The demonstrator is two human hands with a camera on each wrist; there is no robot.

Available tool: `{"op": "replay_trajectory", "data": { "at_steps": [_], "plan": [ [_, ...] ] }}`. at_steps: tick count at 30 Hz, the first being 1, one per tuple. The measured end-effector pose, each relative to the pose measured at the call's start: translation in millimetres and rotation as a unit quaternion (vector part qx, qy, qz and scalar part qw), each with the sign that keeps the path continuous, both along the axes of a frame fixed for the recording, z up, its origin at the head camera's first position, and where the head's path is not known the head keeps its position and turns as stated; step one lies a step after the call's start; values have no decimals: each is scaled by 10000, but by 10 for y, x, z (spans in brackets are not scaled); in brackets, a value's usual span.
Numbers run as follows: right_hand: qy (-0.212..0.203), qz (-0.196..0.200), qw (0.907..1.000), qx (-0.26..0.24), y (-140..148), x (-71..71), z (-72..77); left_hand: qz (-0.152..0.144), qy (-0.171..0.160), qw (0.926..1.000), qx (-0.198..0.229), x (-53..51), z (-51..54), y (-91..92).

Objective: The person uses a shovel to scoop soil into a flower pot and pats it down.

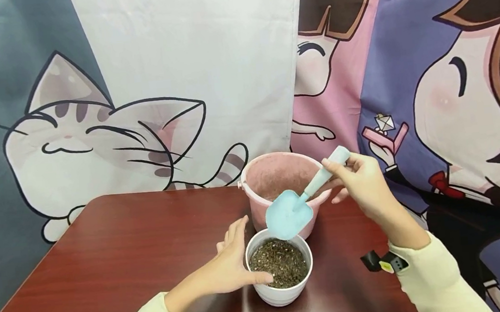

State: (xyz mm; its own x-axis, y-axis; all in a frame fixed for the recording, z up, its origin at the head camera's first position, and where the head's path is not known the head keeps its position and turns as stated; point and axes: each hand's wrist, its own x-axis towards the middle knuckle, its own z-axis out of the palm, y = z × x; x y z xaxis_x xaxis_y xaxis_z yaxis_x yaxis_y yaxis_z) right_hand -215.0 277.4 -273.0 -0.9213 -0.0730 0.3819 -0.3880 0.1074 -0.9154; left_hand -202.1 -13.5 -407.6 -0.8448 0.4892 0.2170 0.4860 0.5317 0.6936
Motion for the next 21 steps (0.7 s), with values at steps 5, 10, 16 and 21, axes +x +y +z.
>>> {"op": "replay_trajectory", "data": {
  "at_steps": [5,10,16,21],
  "plan": [
    [-524,276,9913,-1173,82,-217,62,441,250,9977,443,-111,115,-4],
    [-656,-266,9867,-1464,73,-499,29,783,492,9930,736,-297,183,43],
    [-855,-889,9918,-329,-55,-946,-165,1234,601,9855,993,-585,268,175],
    [-699,-901,9757,1871,-247,-1275,-366,1316,291,9873,845,-773,266,257]
  ]
}}
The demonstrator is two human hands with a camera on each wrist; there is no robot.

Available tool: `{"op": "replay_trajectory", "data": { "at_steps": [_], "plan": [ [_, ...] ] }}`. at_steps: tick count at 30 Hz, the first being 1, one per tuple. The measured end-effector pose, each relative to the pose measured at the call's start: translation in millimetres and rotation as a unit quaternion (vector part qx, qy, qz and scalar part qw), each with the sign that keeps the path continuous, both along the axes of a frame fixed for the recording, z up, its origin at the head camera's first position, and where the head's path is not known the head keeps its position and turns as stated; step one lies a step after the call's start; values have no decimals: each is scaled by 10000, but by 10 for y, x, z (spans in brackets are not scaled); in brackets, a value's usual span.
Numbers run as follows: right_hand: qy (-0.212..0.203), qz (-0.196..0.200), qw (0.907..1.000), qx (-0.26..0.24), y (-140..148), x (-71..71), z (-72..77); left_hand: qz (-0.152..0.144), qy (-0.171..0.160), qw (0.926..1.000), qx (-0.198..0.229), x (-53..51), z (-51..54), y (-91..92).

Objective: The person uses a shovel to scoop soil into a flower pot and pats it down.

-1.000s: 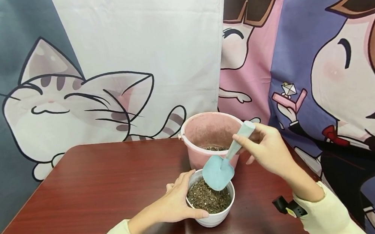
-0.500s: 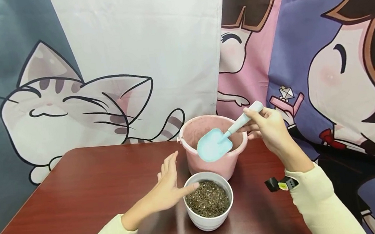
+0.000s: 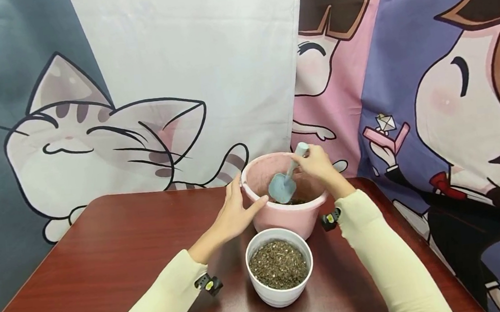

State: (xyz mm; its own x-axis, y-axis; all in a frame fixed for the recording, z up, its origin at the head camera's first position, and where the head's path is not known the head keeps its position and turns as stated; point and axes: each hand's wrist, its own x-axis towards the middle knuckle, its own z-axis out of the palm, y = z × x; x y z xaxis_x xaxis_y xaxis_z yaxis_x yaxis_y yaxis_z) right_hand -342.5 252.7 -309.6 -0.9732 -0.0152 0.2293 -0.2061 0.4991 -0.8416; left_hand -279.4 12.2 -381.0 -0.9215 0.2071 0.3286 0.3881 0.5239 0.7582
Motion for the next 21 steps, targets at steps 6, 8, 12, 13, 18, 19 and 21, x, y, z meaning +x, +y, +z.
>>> {"op": "replay_trajectory", "data": {
  "at_steps": [6,8,12,13,18,19,21],
  "plan": [
    [111,377,9902,1338,-149,-214,-132,-102,-390,9992,-29,-57,-47,33],
    [95,553,9882,1425,-159,-235,-166,-100,-436,9990,-5,-54,-49,41],
    [140,796,9817,1723,-169,-220,-209,-49,-439,9990,-53,-65,-31,47],
    [171,841,9805,1770,-177,-212,-211,-21,-415,9991,-98,-67,-19,49],
    [425,857,9754,1988,-188,-204,-219,109,-274,9992,-283,-76,23,83],
    [492,760,9754,2011,-186,-205,-223,129,-255,9992,-283,-73,26,91],
    [587,539,9744,2100,-180,-205,-229,164,-234,9992,-271,-71,17,104]
  ]
}}
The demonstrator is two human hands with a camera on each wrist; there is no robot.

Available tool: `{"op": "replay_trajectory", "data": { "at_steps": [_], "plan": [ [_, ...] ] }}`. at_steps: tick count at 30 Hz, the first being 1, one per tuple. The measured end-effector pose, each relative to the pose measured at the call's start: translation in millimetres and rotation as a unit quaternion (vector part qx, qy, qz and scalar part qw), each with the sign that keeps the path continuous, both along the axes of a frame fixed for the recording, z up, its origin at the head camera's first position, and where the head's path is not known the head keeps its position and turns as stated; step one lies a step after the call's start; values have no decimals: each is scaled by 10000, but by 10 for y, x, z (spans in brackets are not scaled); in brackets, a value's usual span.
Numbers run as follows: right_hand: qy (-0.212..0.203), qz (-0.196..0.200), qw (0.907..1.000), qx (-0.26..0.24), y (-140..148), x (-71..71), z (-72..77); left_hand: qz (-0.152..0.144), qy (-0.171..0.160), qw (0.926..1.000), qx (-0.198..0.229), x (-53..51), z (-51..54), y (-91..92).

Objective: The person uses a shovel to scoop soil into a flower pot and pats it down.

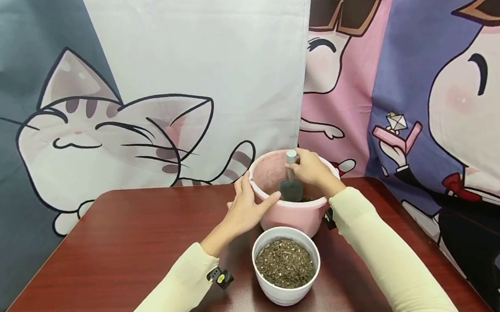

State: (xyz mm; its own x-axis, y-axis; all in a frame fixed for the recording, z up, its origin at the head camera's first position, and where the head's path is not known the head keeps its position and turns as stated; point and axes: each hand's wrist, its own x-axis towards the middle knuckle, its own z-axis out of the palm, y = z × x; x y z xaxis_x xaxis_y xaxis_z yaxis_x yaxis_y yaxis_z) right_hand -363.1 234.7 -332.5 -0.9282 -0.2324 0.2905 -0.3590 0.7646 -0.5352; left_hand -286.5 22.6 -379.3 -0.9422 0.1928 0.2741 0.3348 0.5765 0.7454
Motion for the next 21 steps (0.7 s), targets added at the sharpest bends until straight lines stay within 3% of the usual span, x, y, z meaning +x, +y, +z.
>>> {"op": "replay_trajectory", "data": {
  "at_steps": [3,13,21],
  "plan": [
    [140,-218,9996,125,13,4,8,46,30,10000,-6,-2,-7,17],
    [5,14,9980,639,-11,6,63,30,56,10000,8,-9,46,-14],
    [-156,-318,9956,870,52,34,67,80,97,9996,-252,-7,9,-16]
  ]
}}
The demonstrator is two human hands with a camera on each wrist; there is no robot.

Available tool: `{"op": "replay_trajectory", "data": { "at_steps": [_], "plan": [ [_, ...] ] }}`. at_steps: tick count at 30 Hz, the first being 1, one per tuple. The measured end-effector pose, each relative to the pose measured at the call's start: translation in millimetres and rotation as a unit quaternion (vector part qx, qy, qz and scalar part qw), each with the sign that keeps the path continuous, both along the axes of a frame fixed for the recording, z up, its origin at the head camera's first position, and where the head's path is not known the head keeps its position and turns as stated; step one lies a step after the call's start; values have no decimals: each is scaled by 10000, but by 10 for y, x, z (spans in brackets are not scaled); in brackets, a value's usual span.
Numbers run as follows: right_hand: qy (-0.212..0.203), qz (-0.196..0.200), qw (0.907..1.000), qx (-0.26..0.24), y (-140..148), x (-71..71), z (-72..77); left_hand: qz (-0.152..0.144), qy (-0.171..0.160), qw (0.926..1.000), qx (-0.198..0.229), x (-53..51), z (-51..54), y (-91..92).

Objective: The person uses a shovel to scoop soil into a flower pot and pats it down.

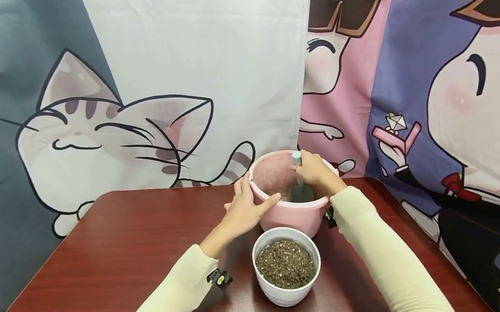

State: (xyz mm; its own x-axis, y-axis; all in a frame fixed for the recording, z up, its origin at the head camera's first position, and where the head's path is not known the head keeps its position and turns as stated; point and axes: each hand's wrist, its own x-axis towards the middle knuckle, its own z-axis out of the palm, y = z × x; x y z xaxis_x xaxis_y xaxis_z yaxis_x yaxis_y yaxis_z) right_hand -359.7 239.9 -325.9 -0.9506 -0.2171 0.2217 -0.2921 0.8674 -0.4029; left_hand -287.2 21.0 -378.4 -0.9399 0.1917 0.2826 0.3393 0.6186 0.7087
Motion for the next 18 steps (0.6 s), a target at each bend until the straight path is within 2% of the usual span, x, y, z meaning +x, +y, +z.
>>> {"op": "replay_trajectory", "data": {
  "at_steps": [4,12,18],
  "plan": [
    [-45,42,10000,-5,22,19,15,90,12,9998,-199,-6,14,-5],
    [-536,84,9981,-297,44,42,10,127,20,9993,-354,-3,21,-2],
    [-647,3,9973,-335,47,35,3,213,67,9986,-476,0,14,0]
  ]
}}
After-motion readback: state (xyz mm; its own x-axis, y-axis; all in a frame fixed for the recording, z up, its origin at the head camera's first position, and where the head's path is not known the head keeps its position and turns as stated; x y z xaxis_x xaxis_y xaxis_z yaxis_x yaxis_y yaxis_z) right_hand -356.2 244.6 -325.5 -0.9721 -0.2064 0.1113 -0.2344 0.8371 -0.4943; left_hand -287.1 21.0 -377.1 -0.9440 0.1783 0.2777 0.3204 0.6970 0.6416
